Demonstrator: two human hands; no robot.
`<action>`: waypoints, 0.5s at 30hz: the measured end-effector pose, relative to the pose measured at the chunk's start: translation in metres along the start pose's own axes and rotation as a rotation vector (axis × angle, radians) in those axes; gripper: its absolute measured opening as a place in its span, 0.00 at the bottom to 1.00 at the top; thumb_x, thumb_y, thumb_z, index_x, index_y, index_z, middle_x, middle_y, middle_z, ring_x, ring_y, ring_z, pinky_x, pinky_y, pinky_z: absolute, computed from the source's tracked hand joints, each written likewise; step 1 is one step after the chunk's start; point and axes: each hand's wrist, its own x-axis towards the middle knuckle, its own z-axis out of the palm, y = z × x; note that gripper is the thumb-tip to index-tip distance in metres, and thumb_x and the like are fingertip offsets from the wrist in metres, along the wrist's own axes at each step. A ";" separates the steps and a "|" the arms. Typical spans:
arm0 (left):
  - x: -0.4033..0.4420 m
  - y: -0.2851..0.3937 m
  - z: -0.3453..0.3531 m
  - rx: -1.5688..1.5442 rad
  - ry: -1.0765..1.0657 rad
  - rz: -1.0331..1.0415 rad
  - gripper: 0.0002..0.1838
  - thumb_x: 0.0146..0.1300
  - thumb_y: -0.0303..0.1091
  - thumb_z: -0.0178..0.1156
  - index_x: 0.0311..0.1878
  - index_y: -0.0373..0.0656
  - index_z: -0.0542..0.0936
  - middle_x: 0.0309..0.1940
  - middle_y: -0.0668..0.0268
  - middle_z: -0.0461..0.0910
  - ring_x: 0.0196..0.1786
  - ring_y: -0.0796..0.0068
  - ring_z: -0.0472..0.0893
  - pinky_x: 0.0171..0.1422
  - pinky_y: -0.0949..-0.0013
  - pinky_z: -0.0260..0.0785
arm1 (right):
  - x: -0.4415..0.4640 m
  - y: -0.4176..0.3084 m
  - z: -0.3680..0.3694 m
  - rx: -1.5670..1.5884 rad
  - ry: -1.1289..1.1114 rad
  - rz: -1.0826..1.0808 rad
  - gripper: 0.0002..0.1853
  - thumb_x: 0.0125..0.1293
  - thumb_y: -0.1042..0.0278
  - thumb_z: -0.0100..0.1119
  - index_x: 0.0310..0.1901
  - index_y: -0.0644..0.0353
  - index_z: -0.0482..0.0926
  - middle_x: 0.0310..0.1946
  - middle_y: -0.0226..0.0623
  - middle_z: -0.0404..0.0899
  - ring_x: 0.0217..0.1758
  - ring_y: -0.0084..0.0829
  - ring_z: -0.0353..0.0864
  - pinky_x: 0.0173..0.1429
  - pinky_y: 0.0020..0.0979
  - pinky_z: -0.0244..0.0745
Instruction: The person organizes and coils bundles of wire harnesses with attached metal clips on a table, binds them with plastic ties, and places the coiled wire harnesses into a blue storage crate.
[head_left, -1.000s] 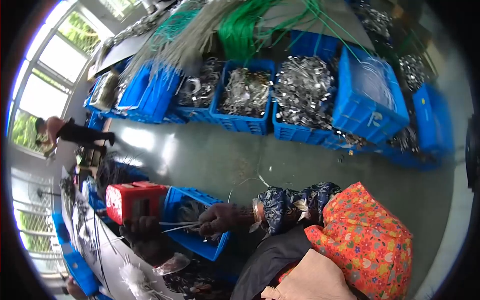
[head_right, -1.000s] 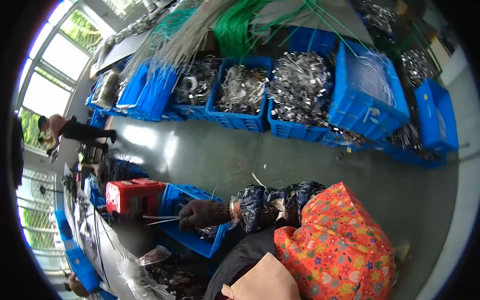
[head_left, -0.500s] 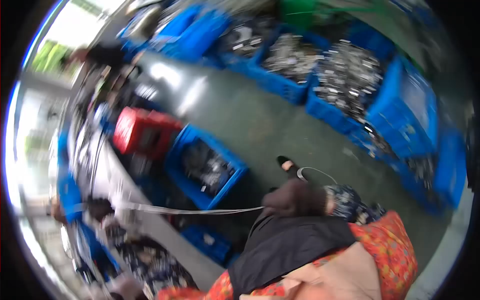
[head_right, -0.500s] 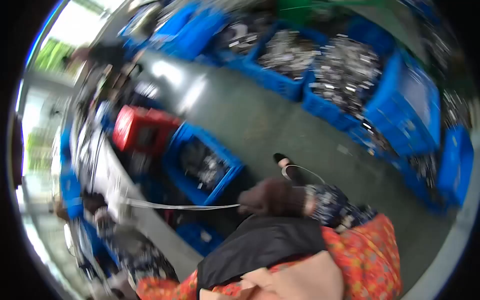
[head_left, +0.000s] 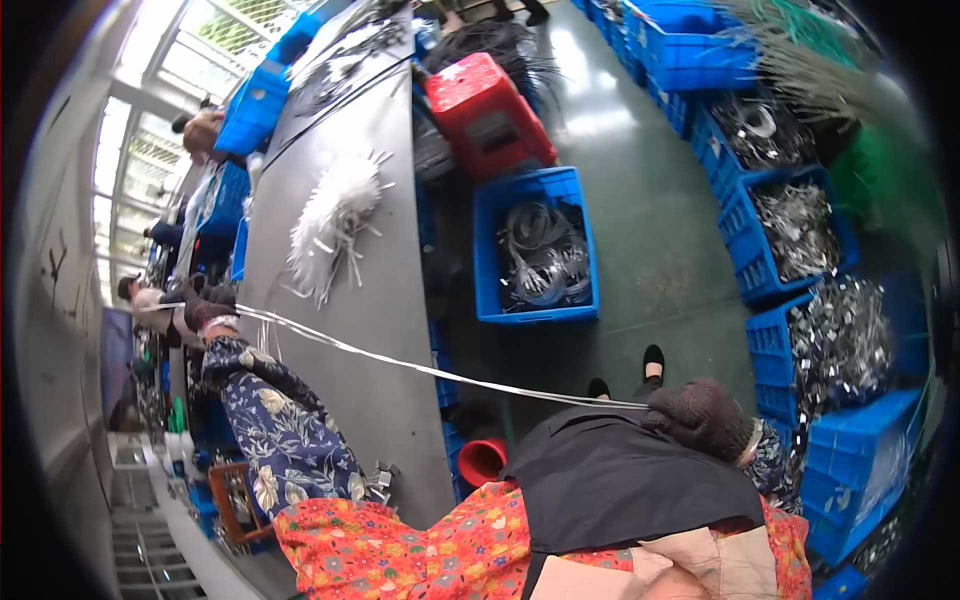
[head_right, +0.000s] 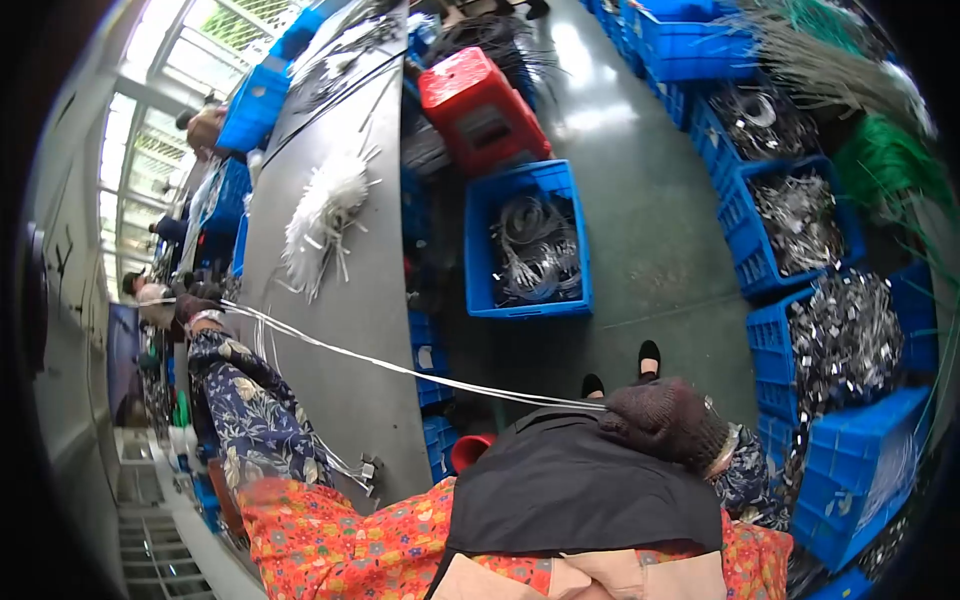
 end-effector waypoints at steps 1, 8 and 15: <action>-0.007 -0.015 -0.006 -0.001 -0.011 -0.027 0.11 0.77 0.42 0.43 0.46 0.45 0.69 0.25 0.74 0.67 0.30 0.79 0.69 0.39 0.69 0.65 | 0.008 -0.005 -0.002 -0.032 -0.056 -0.028 0.11 0.65 0.57 0.63 0.35 0.56 0.79 0.24 0.43 0.75 0.27 0.47 0.78 0.31 0.45 0.70; -0.030 0.000 0.031 -0.162 -0.146 0.051 0.11 0.77 0.41 0.44 0.49 0.44 0.70 0.25 0.74 0.67 0.31 0.80 0.69 0.40 0.70 0.66 | 0.047 0.000 -0.024 0.196 -0.235 -0.092 0.12 0.62 0.55 0.66 0.37 0.54 0.80 0.22 0.44 0.74 0.28 0.48 0.78 0.32 0.43 0.72; -0.034 0.213 0.124 -0.555 -0.293 0.390 0.12 0.76 0.40 0.45 0.51 0.42 0.70 0.25 0.74 0.67 0.31 0.80 0.69 0.40 0.70 0.66 | 0.013 0.045 -0.040 0.238 -0.166 0.138 0.12 0.64 0.54 0.64 0.34 0.54 0.82 0.27 0.43 0.78 0.30 0.45 0.78 0.34 0.41 0.71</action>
